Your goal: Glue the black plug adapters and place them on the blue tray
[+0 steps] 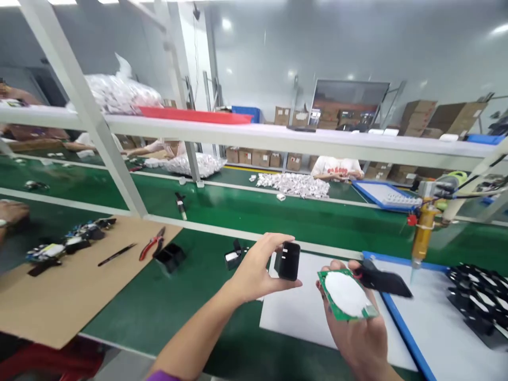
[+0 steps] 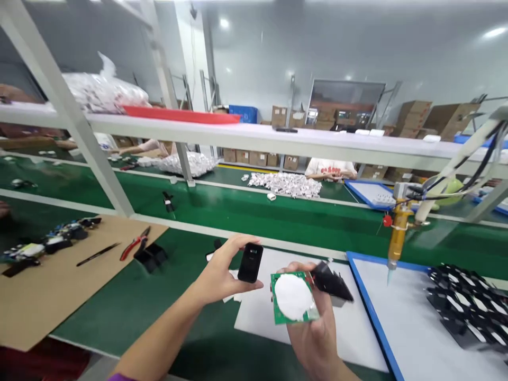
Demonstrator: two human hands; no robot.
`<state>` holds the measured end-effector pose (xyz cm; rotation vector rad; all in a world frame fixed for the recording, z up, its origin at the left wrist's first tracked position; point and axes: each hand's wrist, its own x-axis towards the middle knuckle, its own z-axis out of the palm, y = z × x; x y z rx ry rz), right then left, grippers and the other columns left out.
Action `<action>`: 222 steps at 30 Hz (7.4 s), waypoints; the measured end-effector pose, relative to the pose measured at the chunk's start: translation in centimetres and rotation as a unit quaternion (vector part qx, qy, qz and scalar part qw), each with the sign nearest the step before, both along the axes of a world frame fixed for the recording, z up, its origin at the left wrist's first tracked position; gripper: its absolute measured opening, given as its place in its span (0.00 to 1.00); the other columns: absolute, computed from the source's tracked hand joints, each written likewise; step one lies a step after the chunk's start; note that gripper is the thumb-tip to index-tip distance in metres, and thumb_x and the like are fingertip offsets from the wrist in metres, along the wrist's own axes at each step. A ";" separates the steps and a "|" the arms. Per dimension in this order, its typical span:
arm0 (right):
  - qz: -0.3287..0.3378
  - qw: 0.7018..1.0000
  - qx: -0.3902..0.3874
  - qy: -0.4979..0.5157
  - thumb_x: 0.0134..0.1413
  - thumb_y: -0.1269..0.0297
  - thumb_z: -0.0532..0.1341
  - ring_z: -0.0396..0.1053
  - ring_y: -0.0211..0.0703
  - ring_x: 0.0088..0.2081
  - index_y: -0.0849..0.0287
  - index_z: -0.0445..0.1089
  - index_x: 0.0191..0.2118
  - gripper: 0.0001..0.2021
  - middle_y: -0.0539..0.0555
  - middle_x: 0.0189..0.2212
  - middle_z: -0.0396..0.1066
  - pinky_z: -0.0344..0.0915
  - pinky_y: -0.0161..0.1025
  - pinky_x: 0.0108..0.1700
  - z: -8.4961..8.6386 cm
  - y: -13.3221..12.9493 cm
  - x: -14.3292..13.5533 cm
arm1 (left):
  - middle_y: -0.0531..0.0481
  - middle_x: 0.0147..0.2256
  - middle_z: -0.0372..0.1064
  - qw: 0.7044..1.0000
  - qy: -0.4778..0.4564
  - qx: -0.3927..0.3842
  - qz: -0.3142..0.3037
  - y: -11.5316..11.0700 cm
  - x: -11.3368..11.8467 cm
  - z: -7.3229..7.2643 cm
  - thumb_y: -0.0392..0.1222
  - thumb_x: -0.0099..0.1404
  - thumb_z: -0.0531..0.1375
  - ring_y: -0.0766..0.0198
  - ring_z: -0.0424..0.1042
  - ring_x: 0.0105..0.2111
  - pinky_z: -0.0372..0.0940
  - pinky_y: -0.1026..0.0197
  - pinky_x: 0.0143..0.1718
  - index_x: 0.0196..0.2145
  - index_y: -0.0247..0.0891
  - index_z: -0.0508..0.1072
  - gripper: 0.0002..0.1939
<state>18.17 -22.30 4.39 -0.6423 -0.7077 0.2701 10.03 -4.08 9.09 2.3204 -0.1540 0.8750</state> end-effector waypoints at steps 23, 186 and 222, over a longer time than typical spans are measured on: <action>-0.285 0.881 0.106 -0.363 0.52 0.75 0.64 0.76 0.54 0.46 0.60 0.67 0.52 0.20 0.60 0.47 0.75 0.80 0.47 0.39 3.6 1.3 1.2 | 0.40 0.56 0.66 0.984 -0.177 -0.026 -0.016 0.5 -1.5 1.1 0.37 0.53 0.73 0.51 0.66 0.58 0.64 0.50 0.55 0.55 0.46 0.60 0.37; -0.274 0.804 -0.216 -0.481 0.51 0.75 0.67 0.68 0.51 0.56 0.59 0.62 0.55 0.26 0.64 0.53 0.68 0.73 0.46 0.53 4.4 0.0 1.0 | 0.41 0.56 0.67 0.984 0.039 -0.036 -0.171 0.4 0.4 1.1 0.37 0.57 0.69 0.50 0.64 0.57 0.63 0.49 0.57 0.59 0.46 0.63 0.34; -0.107 0.921 -0.337 -0.163 0.46 0.62 0.66 0.71 0.46 0.46 0.54 0.66 0.48 0.21 0.58 0.51 0.66 0.77 0.42 0.42 -1.4 8.5 8.1 | 0.45 0.45 0.72 0.901 0.166 -0.389 -0.094 3.2 7.6 -3.1 0.42 0.59 0.62 0.58 0.72 0.43 0.66 0.61 0.39 0.50 0.40 0.68 0.21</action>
